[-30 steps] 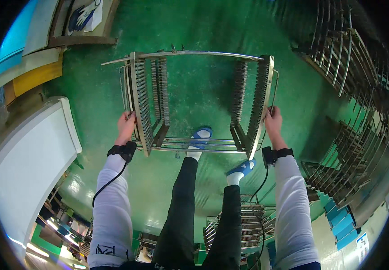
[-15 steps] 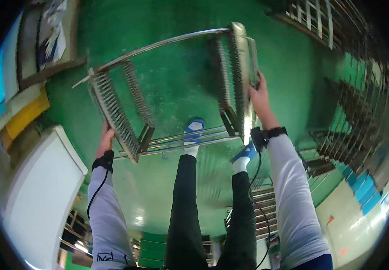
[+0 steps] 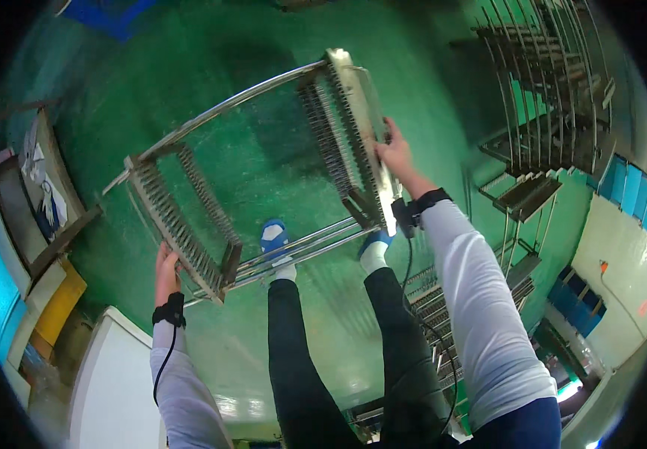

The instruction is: The person is moving metal frames from one stack to another on the floor of a fabrication facility.

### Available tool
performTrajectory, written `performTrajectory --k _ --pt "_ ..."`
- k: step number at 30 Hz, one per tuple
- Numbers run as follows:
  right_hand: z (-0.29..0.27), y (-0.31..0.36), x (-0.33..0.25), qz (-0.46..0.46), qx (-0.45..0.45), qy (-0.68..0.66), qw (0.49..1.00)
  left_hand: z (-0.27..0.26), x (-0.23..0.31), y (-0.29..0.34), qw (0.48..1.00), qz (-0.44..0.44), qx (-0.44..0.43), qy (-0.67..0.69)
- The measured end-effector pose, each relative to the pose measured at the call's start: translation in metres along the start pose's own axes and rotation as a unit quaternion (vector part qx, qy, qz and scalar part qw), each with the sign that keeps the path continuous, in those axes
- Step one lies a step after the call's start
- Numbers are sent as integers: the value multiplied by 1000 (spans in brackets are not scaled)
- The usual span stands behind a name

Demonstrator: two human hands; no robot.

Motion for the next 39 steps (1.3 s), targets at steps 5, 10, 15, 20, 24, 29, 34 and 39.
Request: performTrajectory --k 5,10,15,20,24,29,34,39 --pt "-72 71 35 70 47 -137 987 88 106 28 990 85 -104 -37" --pt "-127 140 111 56 128 -245 959 170 185 18 966 152 -179 -110" --pt "-121 214 142 82 143 -365 916 245 271 13 916 247 -219 -230" --pt "-88 273 169 146 175 -488 843 325 330 -8 878 281 -263 -284" --pt "-87 289 206 198 217 -510 808 410 379 16 852 309 -219 -361" --pt "-86 270 203 185 226 -551 782 422 408 44 754 437 -104 -479" --pt "-76 262 191 178 210 -571 773 353 381 110 723 530 98 -432" --pt "-69 243 175 174 231 -572 767 268 279 89 853 355 34 -382"
Point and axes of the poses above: each hand's wrist, its own y-axis away from the middle knuckle, its own z-axis out of the palm, x = y × z, the point moved 7 cm from there along -y, towards the middle knuckle, and after that the axes turned 14 degrees about -x, right-handed, at the moved point
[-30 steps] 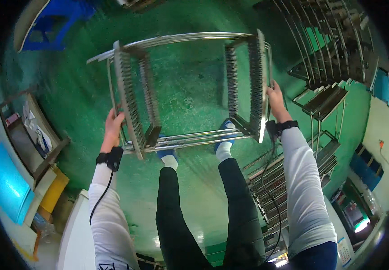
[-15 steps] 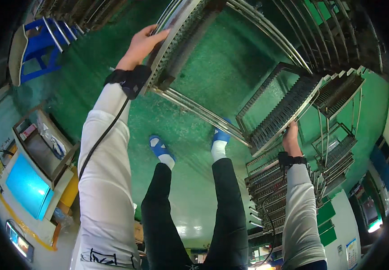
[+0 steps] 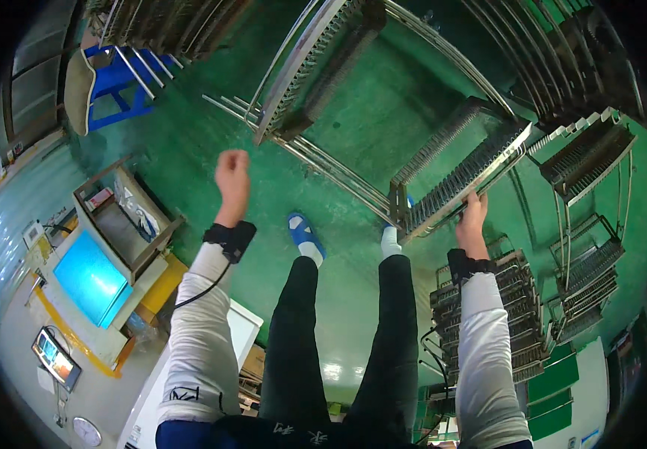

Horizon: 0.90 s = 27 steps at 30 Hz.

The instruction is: The person is moving metal frames from one stack to another on the floor of a fabrication facility.

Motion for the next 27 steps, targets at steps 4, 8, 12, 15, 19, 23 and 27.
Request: performTrajectory --k 4,8,12,15,19,23,27 --pt "12 15 -19 3 -87 51 995 85 -10 47 952 -154 -201 172" --pt "-4 12 -18 24 -94 59 994 119 24 32 940 -181 -140 254" --pt "3 14 -14 49 -102 56 992 126 6 -11 958 -185 -76 207" --pt "11 14 -10 71 -151 88 982 118 -39 -37 961 -205 -25 186" --pt "-34 13 -4 92 -126 125 980 134 -46 -32 961 -215 -20 175" --pt "-58 15 0 91 -115 123 982 139 -23 -30 967 -214 11 140" --pt "-52 6 8 100 -147 120 977 124 -17 -31 984 -137 35 110"
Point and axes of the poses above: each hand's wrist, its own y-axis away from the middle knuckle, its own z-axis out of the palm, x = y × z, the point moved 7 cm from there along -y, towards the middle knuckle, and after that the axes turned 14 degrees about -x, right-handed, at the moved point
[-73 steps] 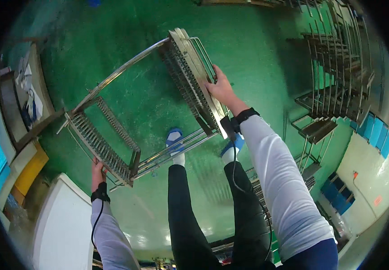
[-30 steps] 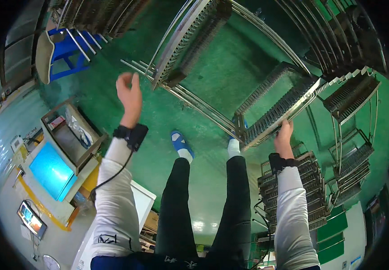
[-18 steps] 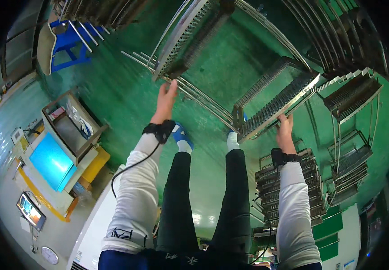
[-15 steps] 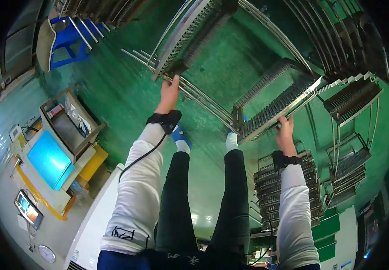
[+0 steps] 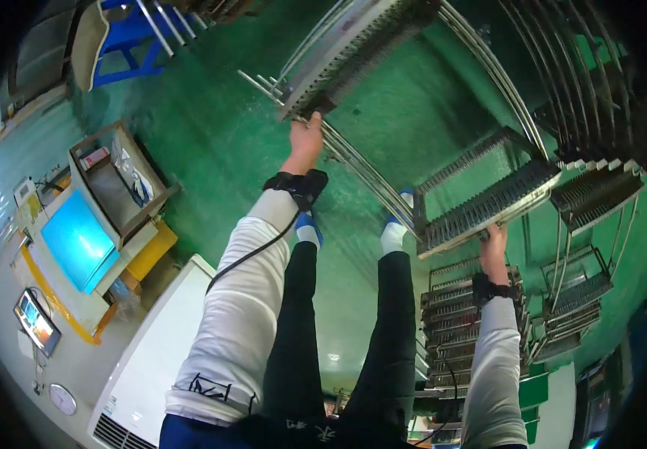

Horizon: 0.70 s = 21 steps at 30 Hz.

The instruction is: The person is moving metal frames from one stack to another on the floor of a fabrication facility.

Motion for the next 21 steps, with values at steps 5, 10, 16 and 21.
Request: performTrajectory --k 5,10,16,21 --pt "-34 2 39 8 -5 0 1000 -6 -8 7 999 11 42 10" --pt "-75 -9 50 5 -86 -73 994 23 7 9 998 -22 13 56" --pt "-43 -16 47 54 -127 123 983 10 -19 13 992 -28 22 122" --pt "-110 -4 21 46 -29 114 992 37 10 13 989 -97 3 112"
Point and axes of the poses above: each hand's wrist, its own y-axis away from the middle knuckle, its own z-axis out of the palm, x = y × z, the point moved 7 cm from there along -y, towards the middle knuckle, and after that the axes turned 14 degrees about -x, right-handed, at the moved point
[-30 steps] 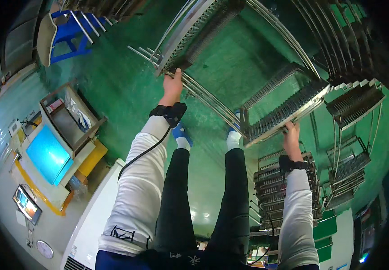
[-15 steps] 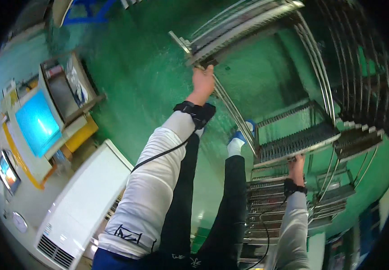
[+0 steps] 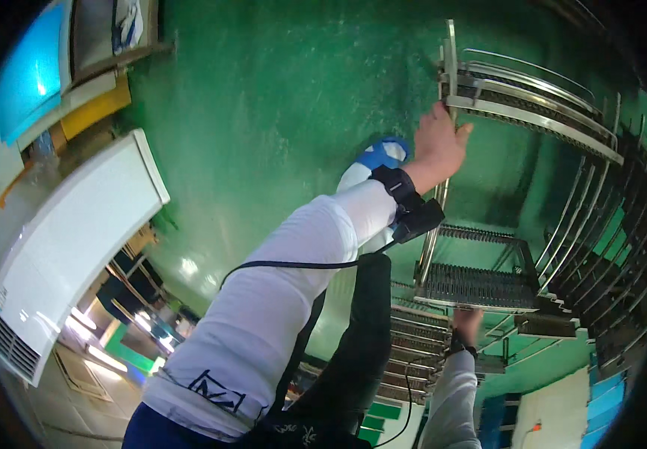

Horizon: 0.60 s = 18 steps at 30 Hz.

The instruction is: The person is moving metal frames from one stack to another on the floor of a fabrication facility.

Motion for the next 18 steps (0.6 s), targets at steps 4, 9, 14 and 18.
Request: performTrajectory --k 4,9,14,18 --pt "74 -1 -7 54 -21 -177 983 -54 -48 -1 987 160 -17 17" --pt "65 12 -14 93 105 -161 977 -64 -97 -20 977 60 -109 173" --pt "44 -2 -18 73 21 -199 977 -33 -95 -62 959 66 -115 249" --pt "80 2 -9 107 -4 -143 984 -23 -105 -58 978 15 -154 138"
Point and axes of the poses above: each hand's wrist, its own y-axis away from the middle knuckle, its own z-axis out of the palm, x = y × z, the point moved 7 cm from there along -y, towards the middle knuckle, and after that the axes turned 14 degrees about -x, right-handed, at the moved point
